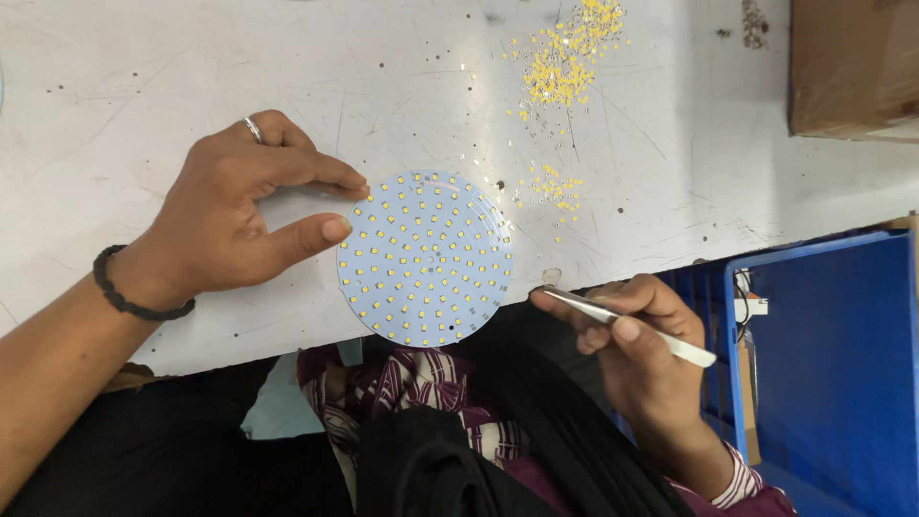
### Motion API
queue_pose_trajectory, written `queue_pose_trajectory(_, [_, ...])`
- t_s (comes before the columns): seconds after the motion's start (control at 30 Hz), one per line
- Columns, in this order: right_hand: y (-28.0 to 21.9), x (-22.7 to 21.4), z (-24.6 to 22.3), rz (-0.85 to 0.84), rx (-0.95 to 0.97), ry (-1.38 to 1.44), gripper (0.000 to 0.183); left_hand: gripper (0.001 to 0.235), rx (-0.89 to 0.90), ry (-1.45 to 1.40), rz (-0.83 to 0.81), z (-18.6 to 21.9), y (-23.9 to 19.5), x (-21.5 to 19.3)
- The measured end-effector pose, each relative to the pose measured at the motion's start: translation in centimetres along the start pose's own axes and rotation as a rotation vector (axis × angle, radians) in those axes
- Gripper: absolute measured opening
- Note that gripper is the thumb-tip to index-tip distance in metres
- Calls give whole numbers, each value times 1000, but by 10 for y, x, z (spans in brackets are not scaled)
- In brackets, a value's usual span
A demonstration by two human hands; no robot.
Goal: The person uses tweezers to pick up small yellow LED components from a pile on the table and places them into empty slots on a circular blue PCB. The person repeats this process, filling the board with LEDs.
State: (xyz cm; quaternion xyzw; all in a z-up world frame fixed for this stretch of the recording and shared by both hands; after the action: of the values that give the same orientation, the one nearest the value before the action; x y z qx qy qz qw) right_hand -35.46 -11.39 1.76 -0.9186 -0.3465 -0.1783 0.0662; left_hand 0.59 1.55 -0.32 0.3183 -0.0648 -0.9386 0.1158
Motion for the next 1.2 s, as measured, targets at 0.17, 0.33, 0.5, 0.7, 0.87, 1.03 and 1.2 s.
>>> queue_pose_trajectory(0.17, [9, 5, -7, 20, 83, 27, 10, 37, -21, 26, -12, 1, -3, -5])
queue_pose_trajectory(0.33, [22, 10, -8, 70, 127, 34, 17, 39, -54, 32, -6, 3, -7, -9])
queue_pose_trajectory(0.5, [34, 20, 7, 86, 194, 191, 16, 46, -165, 117, -22, -1, -5, -9])
queue_pose_trajectory(0.7, [43, -10, 14, 106, 8, 35, 17, 50, -203, 224, 15, 1, -4, -8])
queue_pose_trajectory(0.87, [43, -50, 2, -19, -329, -620, 12, 57, -154, 164, -6, 1, -2, -6])
queue_pose_trajectory(1.03, [44, -55, 5, -233, -546, -1072, 14, 67, -223, 245, -87, -3, -1, -4])
queue_pose_trajectory(1.2, [49, -51, 3, -254, -582, -1088, 16, 65, -143, 188, -68, -2, 1, -4])
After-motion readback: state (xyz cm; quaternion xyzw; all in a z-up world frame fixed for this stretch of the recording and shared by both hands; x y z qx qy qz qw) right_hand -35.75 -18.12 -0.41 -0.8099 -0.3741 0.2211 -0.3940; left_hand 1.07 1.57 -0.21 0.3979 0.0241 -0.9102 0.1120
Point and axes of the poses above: each hand's wrist, its own y-axis towards the middle knuckle, its own x-axis out of the palm, z = x × y, the point moved 2 cm from there along y, towards the middle knuckle, and after that the axes turned 8 degrees about -x, right-handed, at the moved point
